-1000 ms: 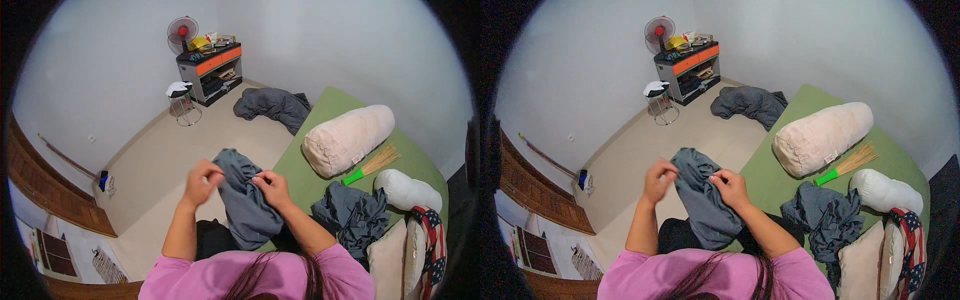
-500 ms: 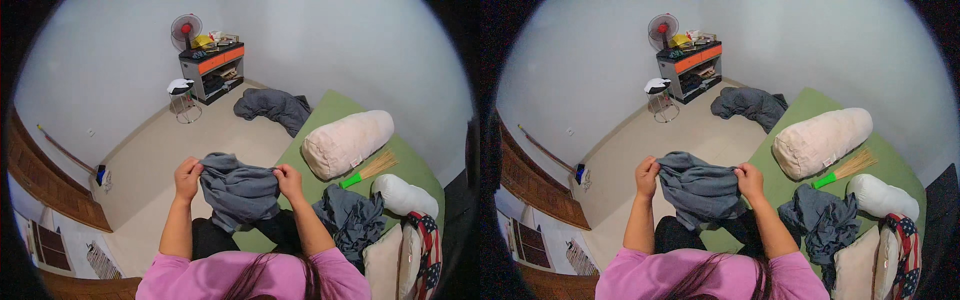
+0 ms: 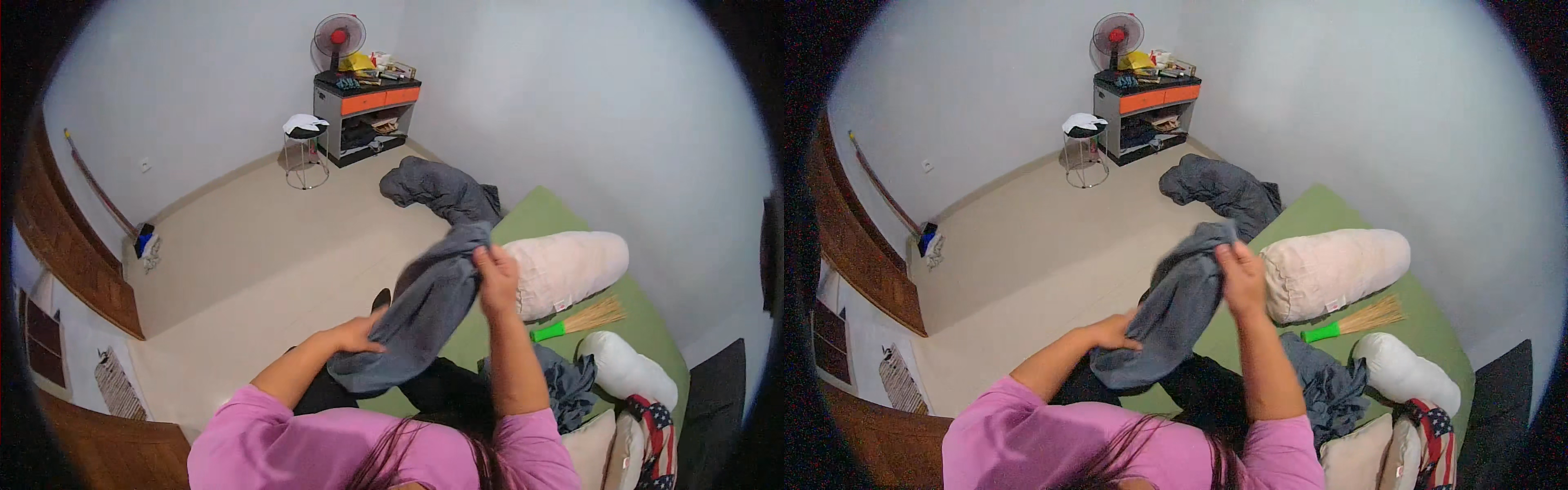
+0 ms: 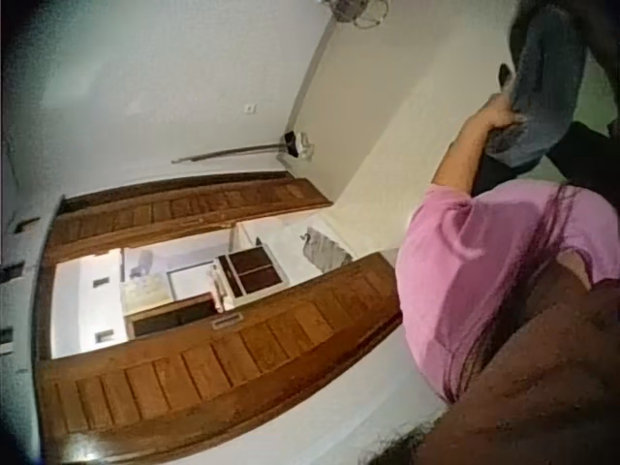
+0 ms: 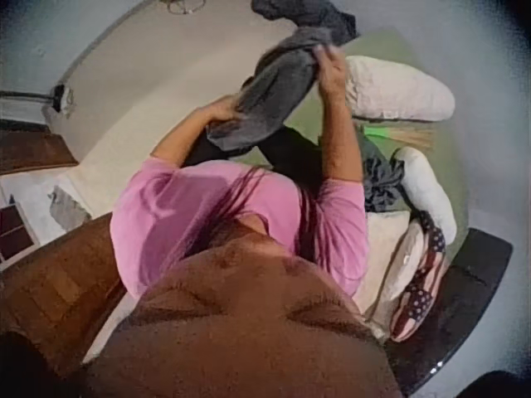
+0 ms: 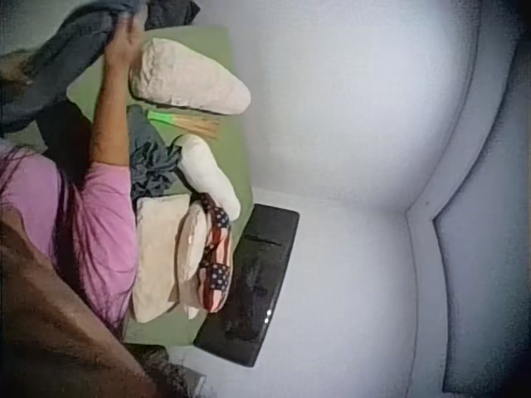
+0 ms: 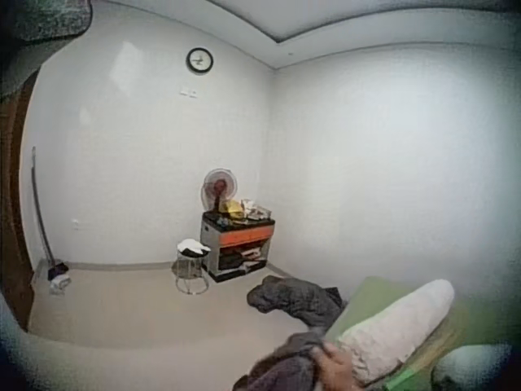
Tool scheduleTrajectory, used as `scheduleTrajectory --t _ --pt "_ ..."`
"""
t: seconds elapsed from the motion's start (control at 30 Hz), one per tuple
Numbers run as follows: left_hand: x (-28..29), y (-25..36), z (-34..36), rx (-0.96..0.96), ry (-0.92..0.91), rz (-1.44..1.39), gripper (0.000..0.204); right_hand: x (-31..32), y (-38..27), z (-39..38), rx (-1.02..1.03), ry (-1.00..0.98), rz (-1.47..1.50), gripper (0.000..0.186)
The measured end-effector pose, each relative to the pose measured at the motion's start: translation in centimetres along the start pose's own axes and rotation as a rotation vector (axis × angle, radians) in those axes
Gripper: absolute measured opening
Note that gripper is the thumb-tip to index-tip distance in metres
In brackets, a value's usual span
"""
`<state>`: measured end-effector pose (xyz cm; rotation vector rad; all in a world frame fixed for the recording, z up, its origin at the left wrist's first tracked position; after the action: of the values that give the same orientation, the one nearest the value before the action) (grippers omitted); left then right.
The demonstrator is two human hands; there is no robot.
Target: The person sits on a bed and uses a broom to repeatedly hit several pillows, including a US flag pillow and two cylindrical body pillows, to remove dust. The person then picks up a grey pillowcase and folds it.
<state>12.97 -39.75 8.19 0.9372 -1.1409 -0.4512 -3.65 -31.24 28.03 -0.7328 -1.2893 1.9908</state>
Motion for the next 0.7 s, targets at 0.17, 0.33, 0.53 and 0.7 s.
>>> scheduleTrajectory --t 0.17,0.33,0.53,0.7 --pt "8.5 -7.5 0.0 0.408 0.004 0.169 0.039 9.4 -3.4 6.2 0.260 0.132 -0.512 0.012" --pt "26.1 -0.3 0.3 -0.060 1.018 0.718 0.027 7.0 -3.4 5.9 0.127 0.142 -0.320 0.018" --pt "11.7 14.1 3.6 -0.618 0.484 0.119 0.052 -7.1 -0.6 -0.6 0.212 -0.203 -0.353 0.027" --pt "13.1 8.4 4.8 -0.144 0.459 -0.243 0.031 -11.1 3.7 0.4 0.015 -0.262 -0.330 0.027"
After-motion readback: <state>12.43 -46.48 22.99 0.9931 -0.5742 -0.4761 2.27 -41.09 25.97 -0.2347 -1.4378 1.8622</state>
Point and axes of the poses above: each hand's wrist, its own z-axis towards the middle knuckle, its own x-axis out of the back of the hand, y = z × x, the point moved 8 cm from there along z, towards the middle knuckle, and after that the axes turned 12 degrees about y, right-handed, at the moved point
